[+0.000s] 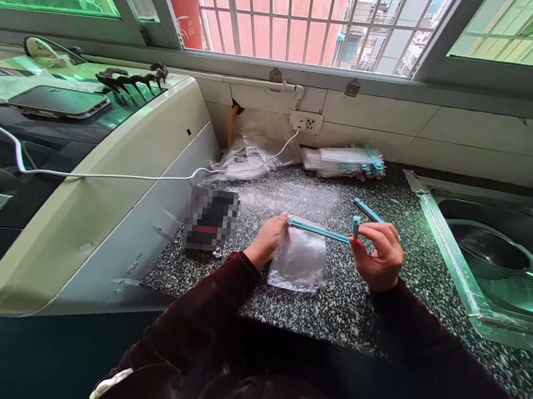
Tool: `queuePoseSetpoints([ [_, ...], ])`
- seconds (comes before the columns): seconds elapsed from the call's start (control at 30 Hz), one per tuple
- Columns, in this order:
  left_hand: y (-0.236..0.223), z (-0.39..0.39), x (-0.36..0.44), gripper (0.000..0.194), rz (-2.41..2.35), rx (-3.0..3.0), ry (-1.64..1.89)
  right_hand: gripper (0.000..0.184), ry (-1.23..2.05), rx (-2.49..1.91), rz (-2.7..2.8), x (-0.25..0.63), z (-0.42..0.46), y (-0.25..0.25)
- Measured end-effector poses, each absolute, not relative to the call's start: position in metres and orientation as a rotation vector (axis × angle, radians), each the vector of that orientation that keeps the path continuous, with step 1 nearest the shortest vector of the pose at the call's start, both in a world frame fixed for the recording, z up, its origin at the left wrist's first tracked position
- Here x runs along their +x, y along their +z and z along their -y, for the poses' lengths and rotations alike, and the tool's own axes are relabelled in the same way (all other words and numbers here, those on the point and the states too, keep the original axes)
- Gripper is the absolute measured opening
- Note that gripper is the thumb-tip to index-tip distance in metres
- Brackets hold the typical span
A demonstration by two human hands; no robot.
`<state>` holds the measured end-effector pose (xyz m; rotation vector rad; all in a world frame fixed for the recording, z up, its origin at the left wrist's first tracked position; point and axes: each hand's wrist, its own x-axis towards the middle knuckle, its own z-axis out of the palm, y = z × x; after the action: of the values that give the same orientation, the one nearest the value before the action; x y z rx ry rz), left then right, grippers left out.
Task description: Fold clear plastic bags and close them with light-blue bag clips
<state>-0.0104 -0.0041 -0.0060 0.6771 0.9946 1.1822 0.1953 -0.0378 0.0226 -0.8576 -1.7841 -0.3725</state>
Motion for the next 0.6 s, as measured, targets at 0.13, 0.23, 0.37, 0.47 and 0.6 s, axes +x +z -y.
queuePoseSetpoints([
  [0.13, -0.0049, 0.0042, -0.0111, 0.029, -0.992, 0.670, 1.192, 0.008, -0.365, -0.878, 1.772, 0.1974, 0.0374, 0.0209],
  [0.23, -0.0030, 0.0046, -0.0112, 0.030, -1.001, 0.664, 1.189, 0.005, -0.371, -0.924, 1.762, 0.1997, 0.0367, 0.0189],
  [0.37, -0.0017, 0.0044, -0.0121, 0.031, -1.008, 0.667, 1.212, 0.006, -0.386, -0.946, 1.730, 0.2031, 0.0359, 0.0167],
  [0.47, -0.0022, 0.0036, -0.0134, 0.032, -1.002, 0.672, 1.196, 0.006, -0.387, -0.949, 1.730, 0.2045, 0.0357, 0.0169],
  [0.6, -0.0034, 0.0026, -0.0146, 0.032, -0.994, 0.643, 1.184, 0.005, -0.397, -0.919, 1.727, 0.2057, 0.0351, 0.0177],
])
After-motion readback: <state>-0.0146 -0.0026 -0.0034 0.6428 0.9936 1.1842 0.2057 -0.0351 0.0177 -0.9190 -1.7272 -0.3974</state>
